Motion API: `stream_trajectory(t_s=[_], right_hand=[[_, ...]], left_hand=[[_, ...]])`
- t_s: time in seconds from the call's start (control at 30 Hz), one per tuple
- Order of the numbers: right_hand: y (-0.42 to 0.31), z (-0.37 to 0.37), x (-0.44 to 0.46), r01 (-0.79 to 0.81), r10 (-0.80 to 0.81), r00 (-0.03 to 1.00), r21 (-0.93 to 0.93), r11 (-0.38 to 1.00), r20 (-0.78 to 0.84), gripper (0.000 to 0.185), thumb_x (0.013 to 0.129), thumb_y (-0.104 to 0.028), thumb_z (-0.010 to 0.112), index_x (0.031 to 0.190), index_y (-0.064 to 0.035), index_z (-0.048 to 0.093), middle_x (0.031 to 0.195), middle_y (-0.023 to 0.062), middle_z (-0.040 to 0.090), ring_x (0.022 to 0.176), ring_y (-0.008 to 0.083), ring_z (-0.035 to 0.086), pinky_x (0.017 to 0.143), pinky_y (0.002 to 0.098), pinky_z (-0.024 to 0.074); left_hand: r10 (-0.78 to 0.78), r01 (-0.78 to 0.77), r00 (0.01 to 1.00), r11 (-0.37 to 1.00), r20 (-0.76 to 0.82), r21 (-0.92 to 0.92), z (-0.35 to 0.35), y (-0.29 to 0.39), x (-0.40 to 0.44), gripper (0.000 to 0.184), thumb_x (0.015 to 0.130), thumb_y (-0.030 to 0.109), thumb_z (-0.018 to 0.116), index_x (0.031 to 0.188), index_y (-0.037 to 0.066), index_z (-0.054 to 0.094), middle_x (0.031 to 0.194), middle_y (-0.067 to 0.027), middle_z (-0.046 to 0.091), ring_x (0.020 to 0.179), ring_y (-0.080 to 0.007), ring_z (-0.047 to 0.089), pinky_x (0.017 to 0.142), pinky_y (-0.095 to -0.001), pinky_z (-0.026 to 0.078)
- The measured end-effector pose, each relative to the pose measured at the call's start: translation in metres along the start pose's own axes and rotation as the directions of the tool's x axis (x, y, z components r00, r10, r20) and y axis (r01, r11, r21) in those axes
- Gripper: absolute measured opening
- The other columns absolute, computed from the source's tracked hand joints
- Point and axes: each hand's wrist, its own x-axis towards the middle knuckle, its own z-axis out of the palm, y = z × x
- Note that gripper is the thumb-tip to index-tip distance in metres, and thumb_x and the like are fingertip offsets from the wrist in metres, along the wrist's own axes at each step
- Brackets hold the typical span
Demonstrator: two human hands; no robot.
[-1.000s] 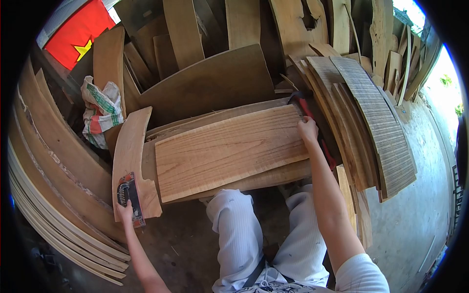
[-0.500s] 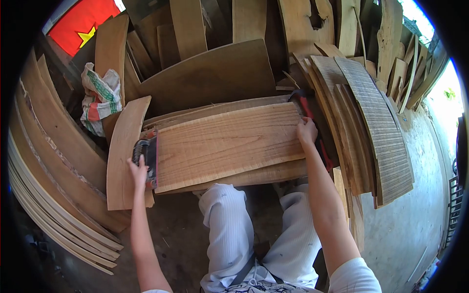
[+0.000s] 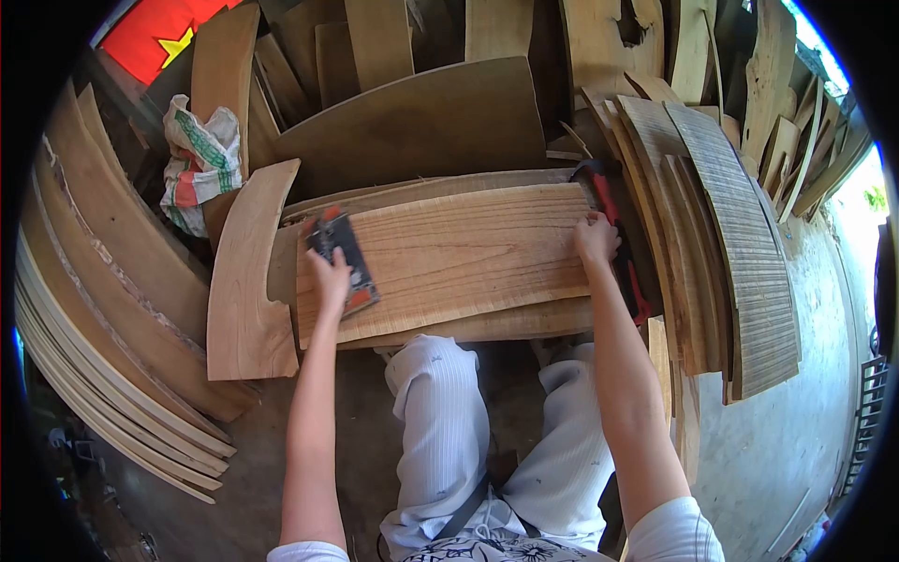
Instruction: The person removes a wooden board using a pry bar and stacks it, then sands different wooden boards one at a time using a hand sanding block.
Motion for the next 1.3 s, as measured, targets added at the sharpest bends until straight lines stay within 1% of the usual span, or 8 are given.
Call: stream_trajectory(t_s=[0.2, 0.33, 0.5, 0.63, 0.83, 1.1, 1.23, 1.3], right_hand=[[-0.008, 0.000, -0.011, 0.042, -0.037, 0.995, 0.049, 0.998, -0.094, 0.032, 0.073, -0.028, 0.047, 0.102, -0.0132, 0.051, 0.109, 0.0178, 0.043, 0.105, 0.0335, 0.037, 0.086, 0.0440, 0.0287], [-0.016, -0.001, -0.024, 0.108, -0.089, 0.976, 0.091, 0.990, -0.197, 0.029, 0.074, -0.030, 0.046, 0.094, -0.0098, 0.053, 0.098, 0.0167, 0.051, 0.096, 0.0336, 0.044, 0.083, 0.0465, 0.0291], [-0.015, -0.024, -0.025, 0.055, -0.048, 0.998, 0.280, 0.958, -0.032, 0.046, 0.078, -0.033, 0.041, 0.109, 0.0009, 0.045, 0.097, 0.0239, 0.053, 0.093, 0.0388, 0.049, 0.081, 0.0381, 0.0370], [-0.020, -0.022, -0.043, 0.292, -0.299, 0.954, 0.150, 0.945, 0.028, 0.076, 0.072, -0.035, 0.052, 0.124, 0.0060, 0.014, 0.092, 0.0296, 0.052, 0.092, 0.0393, 0.049, 0.081, 0.0371, 0.0369], [-0.009, -0.011, -0.022, 0.346, -0.347, 0.937, -0.019, 0.938, -0.033, 0.065, 0.073, -0.033, 0.054, 0.125, -0.0067, 0.024, 0.094, 0.0215, 0.055, 0.092, 0.0364, 0.051, 0.085, 0.0468, 0.0313], [0.011, -0.015, 0.001, 0.497, -0.489, 0.847, -0.017, 0.868, -0.210, 0.039, 0.076, -0.027, 0.054, 0.111, -0.0119, 0.044, 0.086, 0.0202, 0.057, 0.082, 0.0364, 0.054, 0.070, 0.0421, 0.0429], [-0.010, -0.008, -0.020, 0.305, -0.294, 0.952, 0.217, 0.927, -0.083, 0.035, 0.074, -0.023, 0.056, 0.103, -0.0043, 0.050, 0.079, 0.0194, 0.058, 0.074, 0.0337, 0.057, 0.065, 0.0392, 0.0443], [-0.019, 0.010, -0.030, 0.382, -0.360, 0.922, 0.197, 0.903, -0.140, 0.033, 0.074, -0.020, 0.057, 0.102, -0.0049, 0.050, 0.068, 0.0100, 0.056, 0.052, 0.0201, 0.056, 0.036, 0.0288, 0.0422]], left_hand=[[0.173, -0.212, 0.911, 0.975, 0.374, 0.064, 0.129, 0.065, -0.047, 0.035, 0.079, 0.020, 0.047, 0.098, -0.006, 0.035, 0.077, -0.0242, 0.054, 0.067, -0.0332, 0.057, 0.053, -0.0385, 0.047], [0.326, -0.438, 0.645, 0.899, 0.691, -0.015, 0.187, 0.143, -0.106, 0.051, 0.080, 0.022, 0.042, 0.111, -0.016, 0.028, 0.088, -0.0337, 0.049, 0.087, -0.0392, 0.051, 0.077, -0.0389, 0.041], [0.547, -0.541, 0.429, 0.793, 0.719, -0.281, 0.174, 0.140, -0.093, 0.041, 0.080, 0.025, 0.046, 0.111, -0.002, 0.044, 0.113, -0.0204, 0.043, 0.104, -0.0328, 0.042, 0.090, -0.0350, 0.033], [0.435, -0.577, 0.668, 0.815, 0.604, 0.052, 0.080, 0.074, -0.044, 0.037, 0.077, 0.023, 0.052, 0.104, -0.001, 0.048, 0.106, -0.0194, 0.047, 0.104, -0.0310, 0.041, 0.088, -0.0384, 0.034], [0.243, -0.151, 0.968, 0.393, 0.055, 0.907, -0.080, -0.043, -0.041, 0.048, 0.081, 0.033, 0.041, 0.113, -0.002, 0.041, 0.125, -0.0210, 0.029, 0.120, -0.0345, 0.019, 0.095, -0.0511, 0.013], [0.219, -0.062, 0.975, 0.461, -0.046, 0.886, -0.093, -0.050, -0.057, 0.050, 0.084, 0.034, 0.032, 0.120, 0.001, 0.034, 0.128, -0.0143, 0.028, 0.122, -0.0287, 0.019, 0.098, -0.0468, 0.009], [0.193, -0.075, 0.981, 0.451, -0.015, 0.889, -0.093, -0.041, -0.059, 0.045, 0.084, 0.035, 0.031, 0.120, 0.008, 0.037, 0.129, -0.0161, 0.026, 0.121, -0.0302, 0.019, 0.097, -0.0472, 0.012], [0.182, -0.086, 0.983, 0.447, 0.003, 0.890, -0.093, -0.038, -0.059, 0.042, 0.084, 0.034, 0.031, 0.119, 0.012, 0.041, 0.130, -0.0165, 0.024, 0.121, -0.0317, 0.019, 0.097, -0.0474, 0.012]])
